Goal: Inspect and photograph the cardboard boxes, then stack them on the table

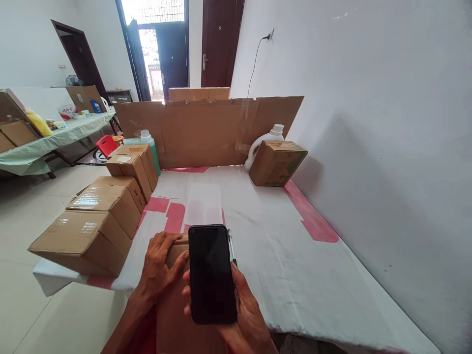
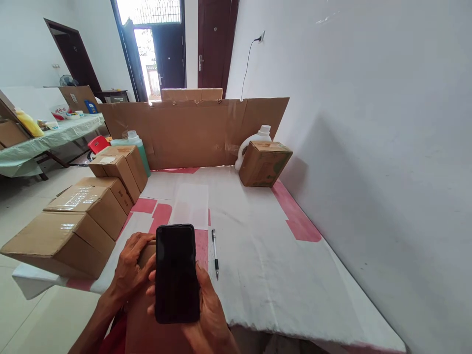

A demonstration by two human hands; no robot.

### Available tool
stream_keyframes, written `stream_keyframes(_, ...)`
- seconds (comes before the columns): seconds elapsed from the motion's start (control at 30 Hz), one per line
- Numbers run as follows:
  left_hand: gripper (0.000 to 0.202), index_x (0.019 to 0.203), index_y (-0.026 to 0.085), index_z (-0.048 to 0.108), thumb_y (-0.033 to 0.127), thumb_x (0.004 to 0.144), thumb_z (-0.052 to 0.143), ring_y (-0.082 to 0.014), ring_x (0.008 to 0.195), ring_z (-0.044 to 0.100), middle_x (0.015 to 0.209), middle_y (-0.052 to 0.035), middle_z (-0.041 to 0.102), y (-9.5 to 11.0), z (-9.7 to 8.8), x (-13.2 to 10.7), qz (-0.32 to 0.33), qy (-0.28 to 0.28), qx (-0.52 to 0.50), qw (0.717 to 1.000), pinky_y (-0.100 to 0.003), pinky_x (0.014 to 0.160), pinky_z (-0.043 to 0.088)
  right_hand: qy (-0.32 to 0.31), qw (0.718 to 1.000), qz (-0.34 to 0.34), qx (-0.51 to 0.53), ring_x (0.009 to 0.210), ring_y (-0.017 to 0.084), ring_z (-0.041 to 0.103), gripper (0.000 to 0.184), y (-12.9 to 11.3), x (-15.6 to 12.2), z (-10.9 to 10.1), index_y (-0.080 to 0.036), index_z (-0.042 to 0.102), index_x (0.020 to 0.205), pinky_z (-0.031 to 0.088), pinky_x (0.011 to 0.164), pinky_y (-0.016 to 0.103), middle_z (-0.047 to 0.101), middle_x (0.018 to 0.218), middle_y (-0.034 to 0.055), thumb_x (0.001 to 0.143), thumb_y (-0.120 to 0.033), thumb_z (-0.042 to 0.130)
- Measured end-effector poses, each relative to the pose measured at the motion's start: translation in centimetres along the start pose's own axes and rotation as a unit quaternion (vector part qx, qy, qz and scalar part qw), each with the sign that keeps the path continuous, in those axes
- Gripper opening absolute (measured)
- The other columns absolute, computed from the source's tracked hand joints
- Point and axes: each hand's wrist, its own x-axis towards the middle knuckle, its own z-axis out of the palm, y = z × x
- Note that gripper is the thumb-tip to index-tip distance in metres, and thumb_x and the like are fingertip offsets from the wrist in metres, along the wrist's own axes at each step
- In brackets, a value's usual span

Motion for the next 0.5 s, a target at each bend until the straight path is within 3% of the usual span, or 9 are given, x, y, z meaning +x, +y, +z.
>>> stream_keyframes(0.17, 0.023, 0.115, 0.02, 0.065, 0.034, 0.098, 0.059, -0.0262, 0.1, 0.064, 0.107, -0.0069, 0.069, -0.3, 0.09, 0.07, -0.007, -0.007, -0.009, 1.0, -0.041, 0.09, 0.05, 0.015, 1.0, -0.004, 0.011, 0.094, 0.028, 0.075, 0.052, -0.06, -0.15, -0.34, -0.012, 0.075, 0.122, 0.059, 0.082, 0.042, 0.078, 0.114, 0.017, 0.096, -0.055, 0.06)
stream_keyframes(0.5, 0.023, 0.116, 0.022, 0.066, 0.034, 0.097, 0.062, -0.0263, 0.102, 0.064, 0.109, -0.0067, 0.069, -0.67, 0.14, -0.13, -0.031, -0.008, -0.013, 0.999, -0.042, 0.092, 0.051, 0.037, 0.999, 0.002, 0.021, 0.092, 0.027, 0.074, 0.054, 0.07, 0.19, 0.13, -0.014, 0.076, 0.12, 0.058, 0.085, 0.046, 0.079, 0.112, 0.0144, 0.092, -0.059, 0.065)
